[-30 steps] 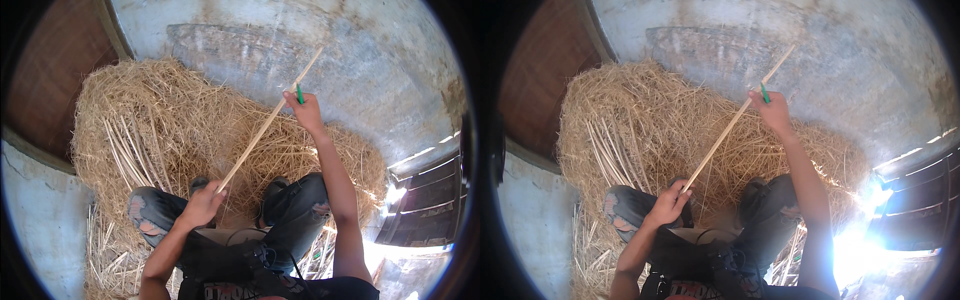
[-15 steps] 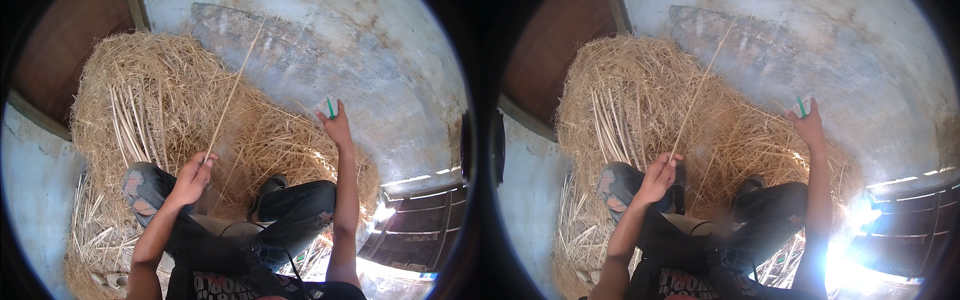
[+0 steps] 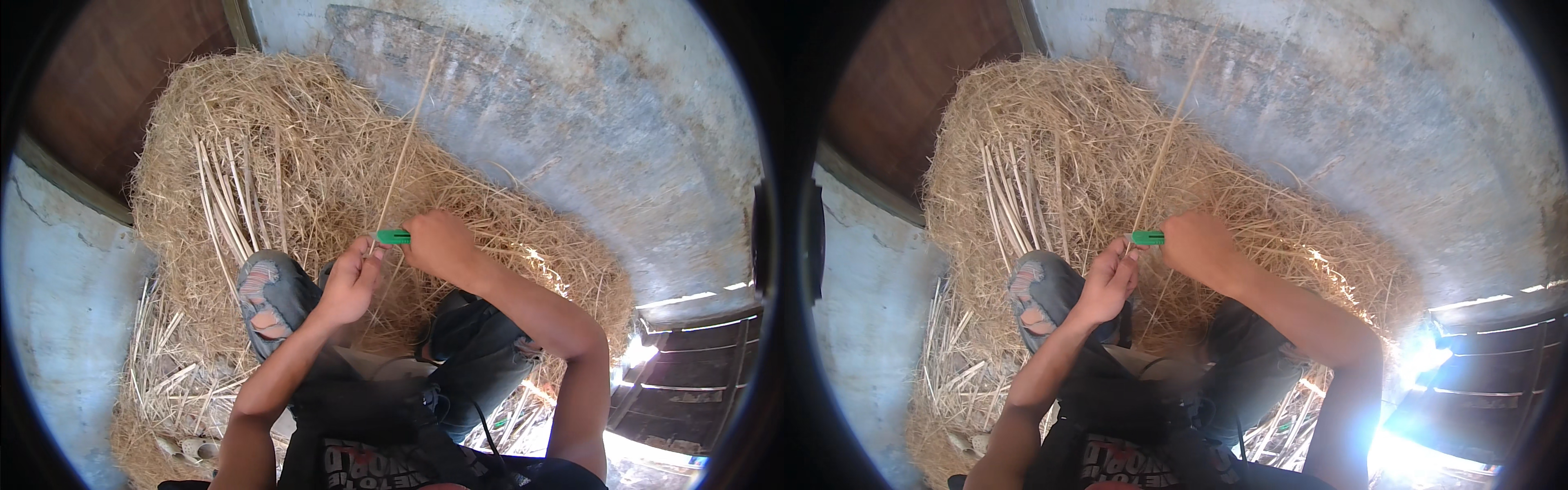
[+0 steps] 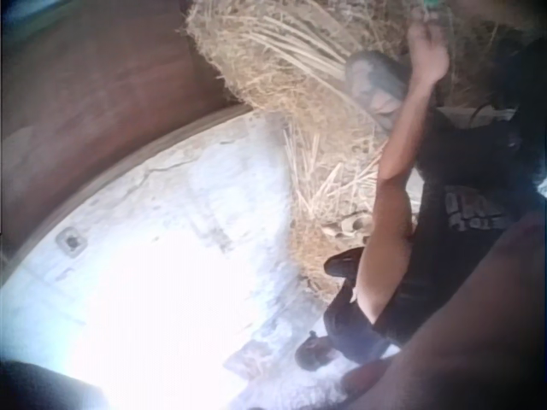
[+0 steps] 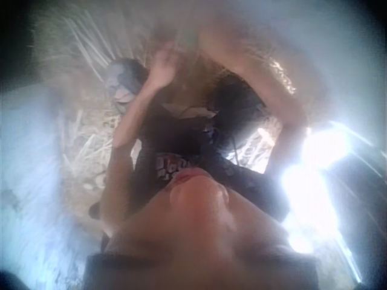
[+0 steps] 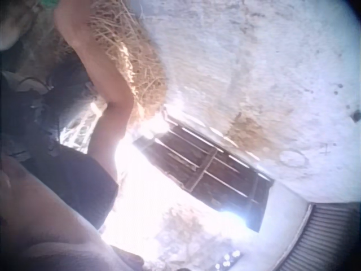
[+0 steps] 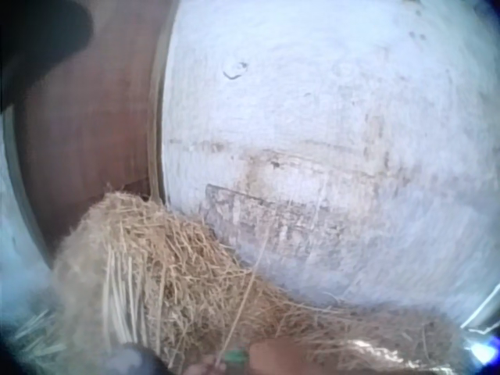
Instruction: The person uses a utility knife to strip and thin a long piece of wood while sitting near a pile of straw.
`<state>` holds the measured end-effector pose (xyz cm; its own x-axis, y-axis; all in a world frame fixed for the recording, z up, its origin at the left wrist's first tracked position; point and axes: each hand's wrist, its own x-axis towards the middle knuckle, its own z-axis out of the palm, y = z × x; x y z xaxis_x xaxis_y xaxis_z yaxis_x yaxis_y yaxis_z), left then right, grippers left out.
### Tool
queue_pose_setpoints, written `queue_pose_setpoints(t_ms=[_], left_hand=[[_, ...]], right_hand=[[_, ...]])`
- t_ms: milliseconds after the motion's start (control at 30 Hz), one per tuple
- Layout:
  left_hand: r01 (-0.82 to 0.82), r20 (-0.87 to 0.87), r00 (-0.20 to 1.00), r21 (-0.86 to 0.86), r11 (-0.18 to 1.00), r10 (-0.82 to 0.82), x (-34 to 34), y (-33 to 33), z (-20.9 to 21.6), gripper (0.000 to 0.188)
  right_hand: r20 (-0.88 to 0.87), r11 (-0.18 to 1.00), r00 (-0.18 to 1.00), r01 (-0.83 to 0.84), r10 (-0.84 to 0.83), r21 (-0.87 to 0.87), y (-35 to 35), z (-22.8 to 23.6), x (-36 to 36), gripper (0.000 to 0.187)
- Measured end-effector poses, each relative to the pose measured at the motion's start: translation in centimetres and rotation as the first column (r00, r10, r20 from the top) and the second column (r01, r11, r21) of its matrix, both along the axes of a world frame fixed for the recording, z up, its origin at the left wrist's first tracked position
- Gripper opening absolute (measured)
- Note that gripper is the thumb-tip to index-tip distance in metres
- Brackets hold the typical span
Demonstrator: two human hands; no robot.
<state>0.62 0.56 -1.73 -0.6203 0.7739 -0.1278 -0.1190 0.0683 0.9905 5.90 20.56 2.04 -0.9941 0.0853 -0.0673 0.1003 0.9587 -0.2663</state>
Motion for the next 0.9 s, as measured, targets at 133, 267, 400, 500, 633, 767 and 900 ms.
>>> queue_pose_setpoints(t_ms=[133, 267, 400, 500, 633, 767, 900], left_hand=[[-0.053, -0.126, 0.991, -0.073, 0.996, 0.044, -0.1, 0.1, -0.6, 0.026], [-0.095, -0.256, 0.965, -0.149, 0.984, 0.054, 0.0, -0.5, -1.1, 0.023], [-0.072, -0.341, 0.940, -0.196, 0.978, 0.000, 0.4, -0.9, -0.1, 0.027], [-0.036, -0.351, 0.935, -0.233, 0.972, -0.049, 0.9, -1.3, 0.7, 0.027], [0.023, -0.399, 0.910, -0.228, 0.973, -0.115, 1.3, -1.7, 1.2, 0.026], [0.123, -0.399, 0.894, -0.219, 0.968, -0.204, 1.7, -3.0, 0.5, 0.025], [0.242, -0.387, 0.866, -0.230, 0.942, -0.317, 1.9, -3.9, 0.7, 0.025]], right_hand=[[0.030, 0.995, 0.997, 0.066, -0.068, 0.072, -0.3, -0.4, -0.9, 0.015], [-0.015, 0.985, 0.995, 0.098, -0.096, 0.140, -0.1, -0.4, -1.4, 0.015], [-0.033, 0.975, 0.983, 0.184, -0.181, 0.127, 1.2, 0.2, -2.1, 0.014], [-0.077, 0.943, 0.954, 0.297, -0.288, 0.152, 3.7, 0.0, -3.1, 0.013], [-0.162, 0.895, 0.913, 0.401, -0.374, 0.194, 6.9, 0.4, -3.0, 0.017], [-0.212, 0.818, 0.819, 0.564, -0.534, 0.118, 10.9, 1.9, -2.6, 0.016], [-0.256, 0.686, 0.694, 0.715, -0.673, 0.134, 14.2, 3.4, -0.4, 0.014]])
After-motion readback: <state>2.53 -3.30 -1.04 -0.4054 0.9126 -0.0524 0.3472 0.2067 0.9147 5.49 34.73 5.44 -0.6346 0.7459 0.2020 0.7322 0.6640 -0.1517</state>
